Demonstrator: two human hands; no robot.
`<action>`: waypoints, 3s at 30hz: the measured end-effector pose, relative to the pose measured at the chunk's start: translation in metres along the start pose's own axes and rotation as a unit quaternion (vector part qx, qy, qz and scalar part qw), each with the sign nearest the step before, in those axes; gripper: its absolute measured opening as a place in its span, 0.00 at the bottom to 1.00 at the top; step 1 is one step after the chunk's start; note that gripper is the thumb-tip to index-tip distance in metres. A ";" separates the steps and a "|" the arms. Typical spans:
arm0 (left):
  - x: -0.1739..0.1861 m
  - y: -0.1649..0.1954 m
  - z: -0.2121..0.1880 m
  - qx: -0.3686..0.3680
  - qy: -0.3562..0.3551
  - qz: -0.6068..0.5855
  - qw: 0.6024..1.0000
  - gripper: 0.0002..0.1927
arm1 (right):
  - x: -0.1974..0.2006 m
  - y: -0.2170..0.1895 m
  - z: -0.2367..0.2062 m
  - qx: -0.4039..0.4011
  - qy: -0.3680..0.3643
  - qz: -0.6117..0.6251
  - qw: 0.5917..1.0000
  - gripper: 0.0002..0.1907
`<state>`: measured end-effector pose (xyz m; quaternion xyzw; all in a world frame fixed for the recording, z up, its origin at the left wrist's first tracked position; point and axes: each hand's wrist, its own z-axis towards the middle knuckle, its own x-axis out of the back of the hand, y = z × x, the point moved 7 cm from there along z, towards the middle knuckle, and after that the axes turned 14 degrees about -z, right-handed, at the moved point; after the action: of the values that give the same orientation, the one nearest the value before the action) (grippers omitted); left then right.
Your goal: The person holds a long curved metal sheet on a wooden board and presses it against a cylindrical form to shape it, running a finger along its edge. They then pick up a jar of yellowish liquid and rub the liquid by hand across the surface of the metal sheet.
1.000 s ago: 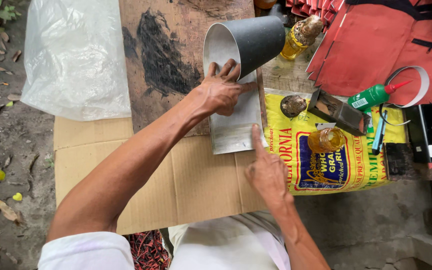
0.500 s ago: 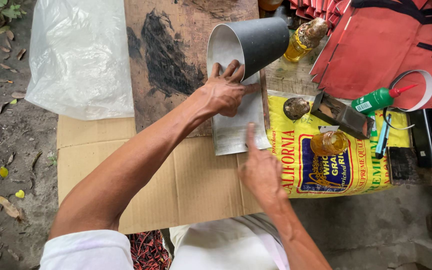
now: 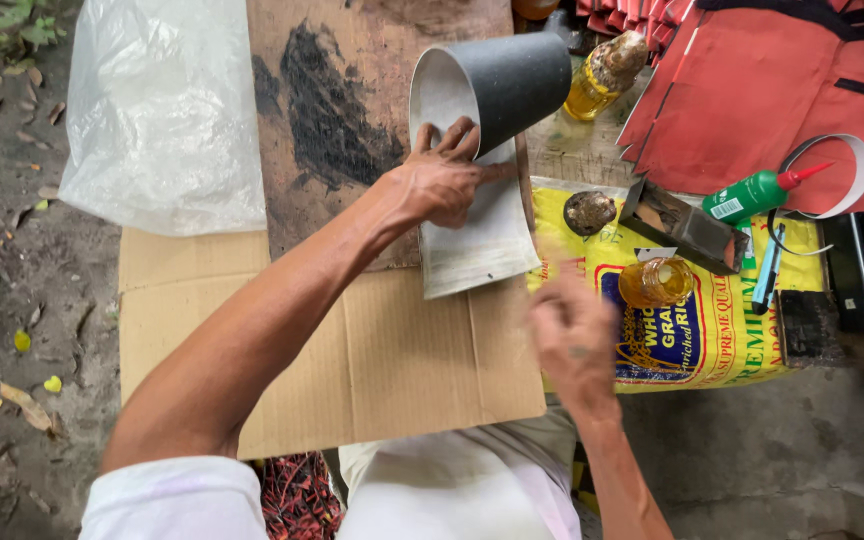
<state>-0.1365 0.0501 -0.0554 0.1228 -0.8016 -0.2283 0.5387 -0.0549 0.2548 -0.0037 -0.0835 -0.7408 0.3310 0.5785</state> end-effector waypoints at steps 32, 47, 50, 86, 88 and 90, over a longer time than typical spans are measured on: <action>-0.008 0.012 -0.025 -0.004 0.029 0.021 0.999 0.59 | 0.126 0.059 -0.011 0.088 0.132 -0.298 0.941 0.27; 0.000 0.016 -0.029 0.026 0.001 0.013 1.000 0.60 | 0.080 0.112 0.049 0.091 -0.077 -0.449 0.886 0.19; 0.003 0.017 -0.031 0.012 0.011 0.018 1.000 0.58 | 0.102 0.114 0.041 0.080 -0.041 -0.344 0.935 0.20; 0.007 -0.002 -0.016 0.041 0.033 -0.002 0.999 0.54 | 0.093 0.122 -0.027 0.057 0.100 -0.204 0.972 0.39; 0.006 -0.002 -0.016 0.043 0.033 -0.002 0.999 0.54 | 0.100 0.111 -0.026 0.066 0.123 -0.262 0.955 0.34; 0.006 -0.003 -0.016 0.043 0.034 0.007 0.998 0.54 | 0.108 0.105 -0.020 0.079 0.118 -0.289 0.947 0.29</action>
<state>-0.1242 0.0413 -0.0469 0.1481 -0.7929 -0.1857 0.5611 -0.0978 0.3982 0.0234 0.1415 -0.6313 0.1946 0.7373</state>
